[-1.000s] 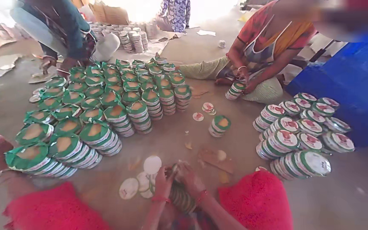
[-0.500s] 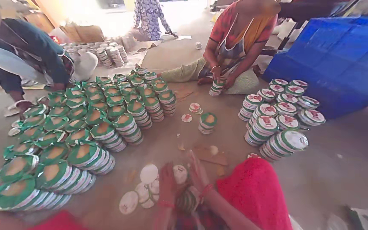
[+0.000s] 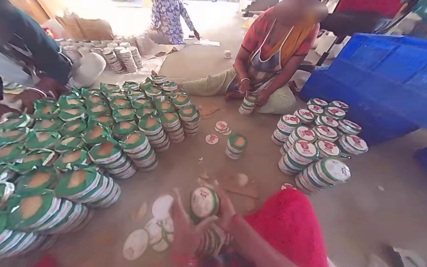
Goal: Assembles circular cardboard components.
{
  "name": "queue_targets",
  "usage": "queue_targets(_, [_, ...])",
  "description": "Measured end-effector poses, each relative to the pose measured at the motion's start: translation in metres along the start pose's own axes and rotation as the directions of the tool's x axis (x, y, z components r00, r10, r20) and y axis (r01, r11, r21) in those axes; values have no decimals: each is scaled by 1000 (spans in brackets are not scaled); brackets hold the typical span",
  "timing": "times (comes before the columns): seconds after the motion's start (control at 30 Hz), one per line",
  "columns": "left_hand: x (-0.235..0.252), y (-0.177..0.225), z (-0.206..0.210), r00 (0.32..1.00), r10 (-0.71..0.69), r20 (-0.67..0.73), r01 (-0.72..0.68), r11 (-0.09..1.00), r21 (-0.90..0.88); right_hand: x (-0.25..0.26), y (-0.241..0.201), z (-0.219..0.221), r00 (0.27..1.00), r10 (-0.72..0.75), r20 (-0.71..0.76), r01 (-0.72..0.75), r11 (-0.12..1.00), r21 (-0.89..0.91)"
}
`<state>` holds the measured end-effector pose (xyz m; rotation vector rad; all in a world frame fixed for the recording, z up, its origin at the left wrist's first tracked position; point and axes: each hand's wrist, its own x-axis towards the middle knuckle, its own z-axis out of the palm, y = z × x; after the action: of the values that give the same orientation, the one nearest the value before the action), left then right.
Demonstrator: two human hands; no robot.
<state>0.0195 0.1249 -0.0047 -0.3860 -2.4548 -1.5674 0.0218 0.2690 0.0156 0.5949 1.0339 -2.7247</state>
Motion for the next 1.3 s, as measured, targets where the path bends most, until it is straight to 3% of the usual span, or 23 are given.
queue_targets(0.03, [4, -5, -12, 998, 14, -60, -20, 994, -103, 1, -3, 3, 990, -132, 44, 137, 976, -170])
queue_targets(0.07, [9, -12, -24, 992, 27, -126, -49, 983, -175, 3, -5, 3, 940, -293, 175, 339, 847, -409])
queue_targets(0.1, [13, -18, -36, 980, 24, -197, -66, 975, -211, 7, -6, 2, 845, -426, 324, 527, 555, -643])
queue_targets(0.13, [18, -23, -47, 966, -3, -257, -57, 972, -226, 11, -3, -2, 762, -467, 448, 576, 172, -799])
queue_targets(0.17, [22, -27, -56, 950, -45, -308, -28, 973, -227, 18, 8, -10, 727, -430, 536, 514, -177, -839])
queue_targets(0.2, [24, -28, -62, 931, -91, -353, 13, 976, -217, 23, 24, -20, 758, -332, 562, 431, -391, -813])
queue_targets(0.27, [22, -20, -63, 901, -202, -383, 113, 963, -243, 33, 55, -39, 870, -145, 472, 318, -567, -760])
queue_targets(0.33, [22, -8, -61, 894, -259, -366, 160, 947, -278, 40, 59, -34, 941, -23, 338, 267, -566, -780])
queue_targets(0.47, [15, -33, -58, 911, -271, -309, 181, 940, -290, 44, 43, -31, 955, 58, 291, 283, -480, -830])
queue_targets(0.53, [9, -47, -58, 911, -299, -283, 210, 929, -306, 42, 19, -28, 978, 1, 209, 199, -297, -934])
queue_targets(0.63, [2, -66, -53, 902, -330, -279, 230, 913, -336, 24, -53, 7, 974, -189, -125, -92, 173, -981])
queue_targets(0.67, [1, -72, -51, 892, -352, -284, 248, 905, -345, 32, -79, -10, 941, -338, -2, 62, 179, -982])
queue_targets(0.7, [3, -73, -50, 880, -390, -271, 278, 886, -370, 50, -103, -36, 850, -497, 173, 250, 91, -964])
queue_targets(0.73, [5, -71, -49, 870, -422, -256, 304, 867, -396, 65, -131, -47, 737, -613, 284, 338, -29, -941])
queue_targets(0.8, [9, -67, -46, 860, -459, -224, 339, 841, -422, 85, -188, -29, 575, -745, 337, 219, -257, -941])
queue_targets(0.87, [10, -64, -43, 863, -462, -203, 353, 840, -412, 110, -209, -38, 510, -757, 408, 49, -448, -893])
queue_targets(0.9, [11, -60, -40, 866, -462, -192, 360, 843, -400, 128, -208, -55, 559, -722, 408, -31, -510, -860])
queue_targets(0.97, [6, -54, -38, 875, -456, -159, 373, 848, -377, 156, -195, -90, 756, -594, 274, -114, -532, -839])
queue_targets(1.03, [2, -51, -38, 894, -431, -122, 366, 860, -356, 166, -200, -101, 839, -512, 186, -135, -526, -840])
queue_targets(1.1, [-3, -55, -33, 917, -397, -35, 368, 876, -312, 153, -209, -98, 877, -455, 154, -109, -501, -859])
queue_targets(1.17, [-2, -58, -29, 915, -395, 88, 404, 886, -226, 123, -198, -88, 835, -515, 193, -70, -448, -891])
queue_targets(1.23, [-6, -55, -21, 894, -406, 188, 427, 900, -85, 80, -160, -86, 817, -551, 170, -92, -417, -904])
queue_targets(1.3, [-9, -53, -14, 876, -388, 285, 386, 920, 65, 32, -112, -92, 892, -446, 69, -168, -470, -867])
